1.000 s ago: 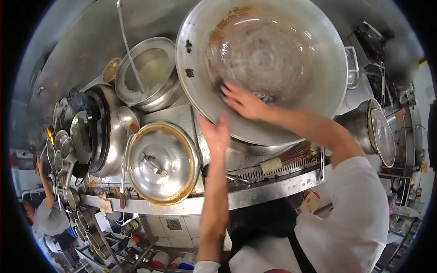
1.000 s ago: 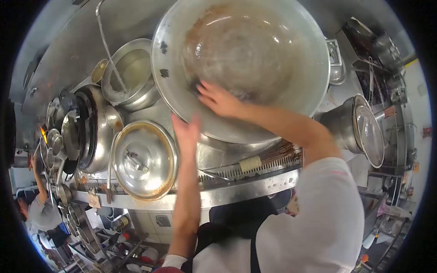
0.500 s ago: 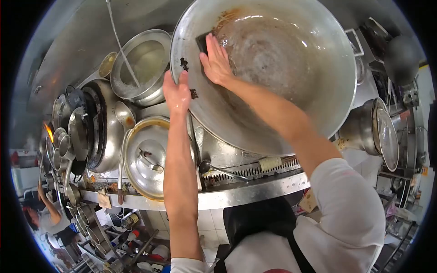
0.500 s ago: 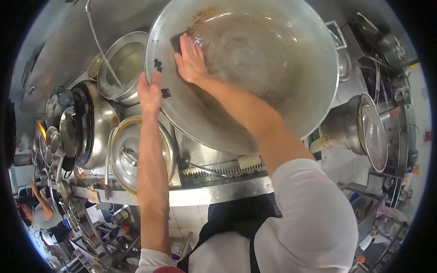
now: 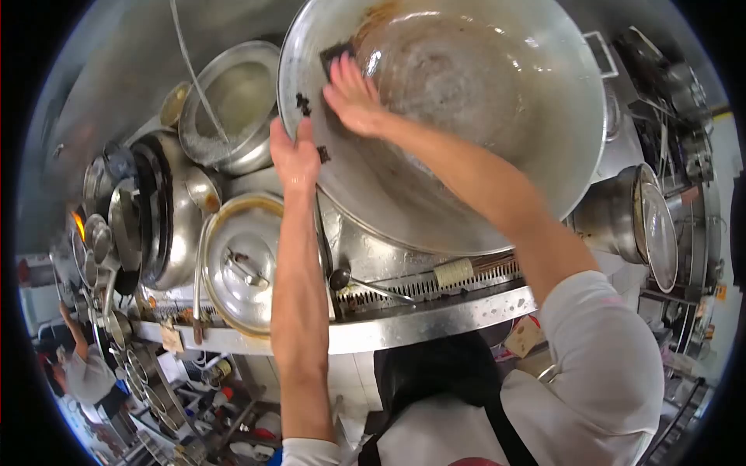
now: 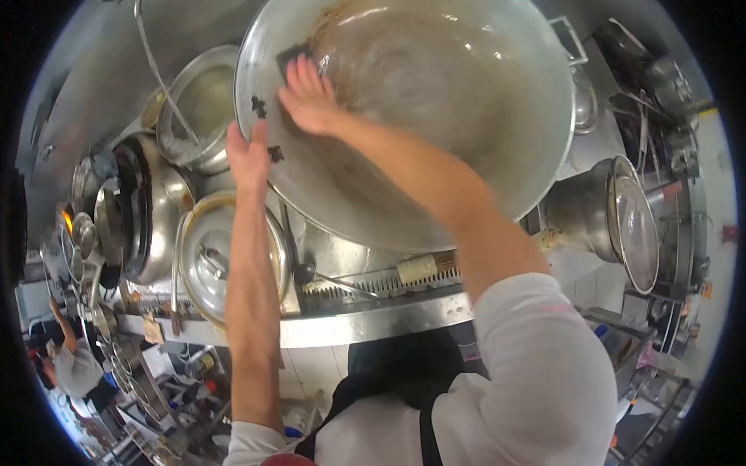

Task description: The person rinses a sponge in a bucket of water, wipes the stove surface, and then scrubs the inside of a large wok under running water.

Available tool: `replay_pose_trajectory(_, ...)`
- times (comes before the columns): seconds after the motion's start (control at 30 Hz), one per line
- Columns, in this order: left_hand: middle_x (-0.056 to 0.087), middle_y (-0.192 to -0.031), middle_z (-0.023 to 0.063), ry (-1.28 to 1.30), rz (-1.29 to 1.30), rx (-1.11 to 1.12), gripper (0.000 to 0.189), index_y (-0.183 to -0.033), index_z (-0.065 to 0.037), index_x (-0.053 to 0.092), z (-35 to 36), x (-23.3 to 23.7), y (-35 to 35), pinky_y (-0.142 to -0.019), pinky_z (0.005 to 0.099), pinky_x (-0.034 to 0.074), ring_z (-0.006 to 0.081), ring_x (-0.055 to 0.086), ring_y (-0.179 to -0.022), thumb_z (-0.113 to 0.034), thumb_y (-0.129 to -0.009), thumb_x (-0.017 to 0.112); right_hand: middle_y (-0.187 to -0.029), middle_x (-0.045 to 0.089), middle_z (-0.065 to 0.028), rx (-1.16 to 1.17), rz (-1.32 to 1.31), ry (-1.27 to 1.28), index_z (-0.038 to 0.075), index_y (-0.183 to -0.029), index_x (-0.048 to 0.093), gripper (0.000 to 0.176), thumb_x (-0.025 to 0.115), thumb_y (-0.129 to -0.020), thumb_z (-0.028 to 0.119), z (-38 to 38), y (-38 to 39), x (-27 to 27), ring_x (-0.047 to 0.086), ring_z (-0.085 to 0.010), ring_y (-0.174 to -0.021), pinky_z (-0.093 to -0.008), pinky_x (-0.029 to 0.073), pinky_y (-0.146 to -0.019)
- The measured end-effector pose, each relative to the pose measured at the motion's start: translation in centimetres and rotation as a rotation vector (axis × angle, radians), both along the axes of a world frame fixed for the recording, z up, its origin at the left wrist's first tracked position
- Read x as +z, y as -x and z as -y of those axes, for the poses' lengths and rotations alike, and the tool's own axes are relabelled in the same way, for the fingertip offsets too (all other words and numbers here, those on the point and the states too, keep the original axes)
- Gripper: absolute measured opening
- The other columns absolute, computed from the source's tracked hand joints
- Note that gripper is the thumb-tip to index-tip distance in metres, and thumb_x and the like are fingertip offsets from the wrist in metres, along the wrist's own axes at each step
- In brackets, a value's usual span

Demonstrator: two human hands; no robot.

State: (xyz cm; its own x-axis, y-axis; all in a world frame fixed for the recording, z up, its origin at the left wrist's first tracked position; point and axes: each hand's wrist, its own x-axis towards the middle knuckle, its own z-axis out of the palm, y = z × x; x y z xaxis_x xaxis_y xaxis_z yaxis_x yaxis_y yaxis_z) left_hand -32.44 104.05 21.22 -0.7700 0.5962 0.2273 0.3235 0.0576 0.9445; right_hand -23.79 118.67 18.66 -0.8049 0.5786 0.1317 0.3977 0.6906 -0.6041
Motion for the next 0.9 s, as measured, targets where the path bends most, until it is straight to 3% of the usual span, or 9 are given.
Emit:
replay_pose_trajectory(0.13, 0.070, -0.105, 0.0136, -0.022, 0.087, 0.001, 0.026, -0.118, 0.002, 0.060, -0.4, -0.4, 0.4, -0.091, 0.0349, 0.048, 0.0224, 0.063, -0.096, -0.011, -0.096, 0.064, -0.170, -0.009, -0.0119, 0.438, 0.508, 0.278, 0.009, -0.162, -0.003, 0.069, 0.013, -0.108, 0.049, 8.4, -16.9, 2.2, -0.008, -0.0275, -0.157, -0.0459, -0.002, -0.125)
replay_pose_trajectory(0.23, 0.069, -0.107, 0.0141, -0.073, 0.134, 0.010, 0.026, -0.118, 0.003, 0.059, -0.2, 0.4, -0.4, -0.092, 0.0347, 0.047, 0.0221, 0.062, -0.098, -0.011, -0.096, 0.064, -0.169, -0.005, -0.0160, 0.474, 0.633, 0.380, 0.004, -0.162, 0.000, 0.070, 0.016, -0.108, 0.046, 8.8, -18.3, 4.7, -0.006, -0.0287, -0.157, -0.0456, 0.001, -0.126)
replay_pose_trajectory(0.33, 0.069, -0.109, 0.0149, -0.090, 0.117, -0.014, 0.025, -0.118, 0.004, 0.058, -0.1, -0.2, -0.6, -0.092, 0.0345, 0.047, 0.0221, 0.062, -0.098, -0.010, -0.097, 0.062, -0.169, -0.003, -0.0183, 0.094, 0.083, -0.186, 0.003, -0.161, 0.003, 0.071, 0.017, -0.107, 0.048, 2.1, -3.4, -1.9, -0.004, -0.0319, -0.157, -0.0465, 0.003, -0.125)
replay_pose_trajectory(0.43, 0.068, -0.110, 0.0157, -0.059, 0.101, -0.014, 0.026, -0.119, 0.005, 0.057, 0.2, -0.4, -0.8, -0.094, 0.0346, 0.047, 0.0228, 0.061, -0.100, -0.008, -0.097, 0.060, -0.169, 0.005, -0.0170, -0.217, -0.127, -0.041, 0.005, -0.161, 0.012, 0.072, 0.023, -0.106, 0.050, -2.4, 3.6, 0.7, 0.004, -0.0329, -0.156, -0.0474, 0.006, -0.125)
replay_pose_trajectory(0.53, 0.068, -0.112, 0.0159, -0.104, 0.110, -0.022, 0.027, -0.122, 0.005, 0.055, -0.9, -0.8, -1.6, -0.095, 0.0348, 0.046, 0.0237, 0.062, -0.102, -0.007, -0.098, 0.060, -0.168, 0.013, -0.0187, 0.051, 0.022, 0.064, 0.006, -0.160, 0.021, 0.072, 0.026, -0.105, 0.053, -3.6, -1.8, 2.1, 0.011, -0.0343, -0.155, -0.0483, 0.008, -0.125)
replay_pose_trajectory(0.63, 0.067, -0.114, 0.0159, -0.044, -0.005, 0.054, 0.027, -0.121, 0.005, 0.055, -0.8, 0.5, -1.9, -0.096, 0.0346, 0.046, 0.0238, 0.062, -0.103, -0.007, -0.098, 0.060, -0.166, 0.017, -0.0215, 0.029, -0.103, 0.033, 0.008, -0.158, 0.028, 0.070, 0.029, -0.105, 0.053, -4.2, -3.3, 4.6, 0.014, -0.0370, -0.154, -0.0508, 0.009, -0.124)
replay_pose_trajectory(0.67, 0.067, -0.114, 0.0159, -0.037, 0.040, 0.043, 0.026, -0.121, 0.005, 0.055, -0.5, 0.6, -2.1, -0.096, 0.0347, 0.046, 0.0236, 0.061, -0.104, -0.007, -0.098, 0.060, -0.166, 0.011, -0.0237, -0.150, -0.465, 0.007, 0.012, -0.159, 0.026, 0.064, 0.035, -0.106, 0.047, -4.1, -0.6, 4.2, 0.017, -0.0391, -0.153, -0.0496, 0.015, -0.123)
replay_pose_trajectory(0.77, 0.067, -0.114, 0.0159, -0.035, 0.076, 0.042, 0.026, -0.121, 0.005, 0.055, -0.5, -0.6, -2.3, -0.095, 0.0352, 0.046, 0.0235, 0.061, -0.104, -0.007, -0.098, 0.060, -0.166, 0.010, -0.0251, -0.490, -0.299, -0.319, 0.012, -0.159, 0.027, 0.063, 0.043, -0.105, 0.041, -3.4, 5.3, 0.8, 0.019, -0.0426, -0.152, -0.0525, 0.020, -0.122)
replay_pose_trajectory(0.9, 0.067, -0.113, 0.0159, -0.102, 0.142, 0.010, 0.026, -0.121, 0.005, 0.055, -0.5, -0.4, -1.9, -0.094, 0.0359, 0.046, 0.0234, 0.061, -0.103, -0.008, -0.099, 0.060, -0.166, 0.012, -0.0252, -0.118, -0.251, -0.219, 0.013, -0.158, 0.030, 0.058, 0.038, -0.106, 0.036, 1.0, -0.2, -3.1, 0.018, -0.0443, -0.152, -0.0527, 0.013, -0.124)
